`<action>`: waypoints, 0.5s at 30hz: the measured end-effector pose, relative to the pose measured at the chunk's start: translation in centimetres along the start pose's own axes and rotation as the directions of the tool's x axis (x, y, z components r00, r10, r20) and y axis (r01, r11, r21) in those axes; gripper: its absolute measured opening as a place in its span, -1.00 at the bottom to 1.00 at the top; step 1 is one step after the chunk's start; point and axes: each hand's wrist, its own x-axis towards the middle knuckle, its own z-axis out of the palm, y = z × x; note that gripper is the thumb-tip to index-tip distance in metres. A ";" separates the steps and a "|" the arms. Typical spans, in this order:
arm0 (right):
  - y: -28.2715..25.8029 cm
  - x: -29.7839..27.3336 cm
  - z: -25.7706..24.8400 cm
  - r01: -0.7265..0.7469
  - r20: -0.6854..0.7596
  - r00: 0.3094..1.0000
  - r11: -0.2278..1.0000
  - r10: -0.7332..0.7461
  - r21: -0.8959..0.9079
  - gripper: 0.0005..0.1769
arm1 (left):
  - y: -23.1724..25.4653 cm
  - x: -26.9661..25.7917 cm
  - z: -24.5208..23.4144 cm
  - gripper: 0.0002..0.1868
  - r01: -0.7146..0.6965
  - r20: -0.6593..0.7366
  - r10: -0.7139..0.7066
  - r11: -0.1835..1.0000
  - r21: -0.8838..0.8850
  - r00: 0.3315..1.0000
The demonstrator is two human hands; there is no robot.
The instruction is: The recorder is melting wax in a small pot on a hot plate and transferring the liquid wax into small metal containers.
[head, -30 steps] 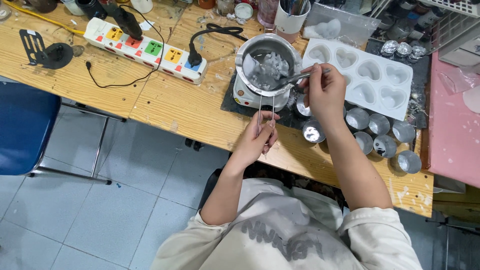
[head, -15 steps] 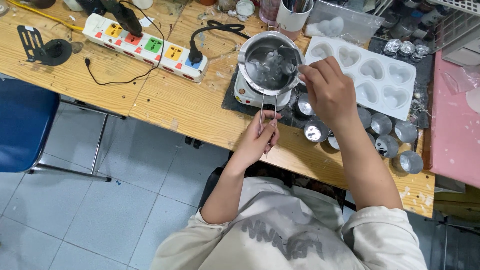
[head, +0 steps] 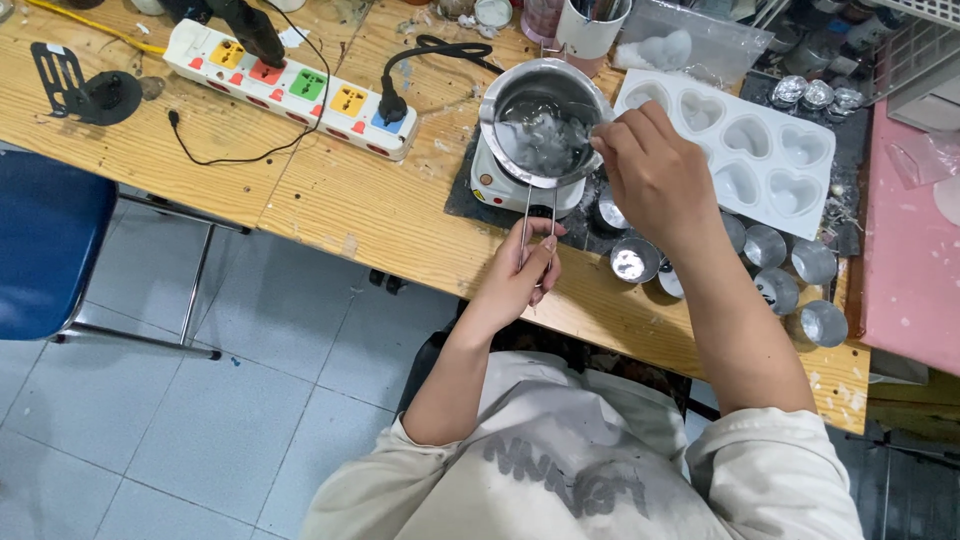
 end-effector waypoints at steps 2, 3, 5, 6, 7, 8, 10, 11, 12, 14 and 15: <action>0.4 -0.5 1.4 -0.019 -0.030 0.999 1.000 0.019 -0.003 -0.92 | 0.0 0.0 0.2 -0.75 0.006 0.000 -0.006 1.000 0.006 1.000; 0.6 -0.8 2.1 -0.037 -0.061 0.997 0.999 0.037 -0.005 -0.87 | 0.1 0.0 0.2 -0.75 0.011 -0.001 -0.011 1.000 0.013 1.000; 0.9 -1.3 3.2 -0.112 -0.105 0.988 0.992 0.117 0.056 -0.85 | 0.0 0.0 0.3 -0.75 0.003 0.003 -0.003 1.000 0.010 1.000; 1.1 -1.5 3.7 -0.180 -0.144 0.970 0.976 0.196 0.122 -0.80 | 0.0 0.0 0.3 -0.75 -0.006 0.005 0.006 1.000 0.005 1.000; 0.9 -1.2 3.6 -0.177 -0.145 0.970 0.977 0.194 0.122 -0.80 | -0.1 0.0 0.3 -0.75 -0.009 0.003 0.009 1.000 0.005 1.000; 0.8 -1.0 3.5 -0.289 -0.103 0.940 0.921 0.324 0.263 -0.79 | -0.1 0.1 0.3 -0.75 -0.009 0.003 0.009 1.000 -0.005 1.000; 0.7 -0.7 3.5 -0.393 -0.040 0.896 0.831 0.443 0.395 -0.77 | -0.1 0.1 0.2 -0.75 -0.008 0.005 0.008 1.000 -0.014 1.000; 0.9 -0.7 3.6 -0.407 -0.046 0.880 0.800 0.473 0.442 -0.75 | -0.1 0.1 0.1 -0.75 -0.004 0.008 0.004 1.000 -0.016 1.000; 1.0 -0.7 3.6 -0.418 -0.049 0.863 0.766 0.502 0.488 -0.74 | -0.1 0.1 0.1 -0.75 0.000 0.011 0.000 1.000 -0.019 1.000; 0.9 -0.8 3.4 -0.409 -0.084 0.859 0.774 0.506 0.483 -0.74 | -0.1 0.1 0.0 -0.75 0.000 0.013 0.000 1.000 -0.019 1.000; 0.8 -0.8 3.3 -0.400 -0.116 0.853 0.782 0.508 0.478 -0.73 | -0.1 0.1 -0.1 -0.75 0.001 0.014 -0.001 1.000 -0.019 1.000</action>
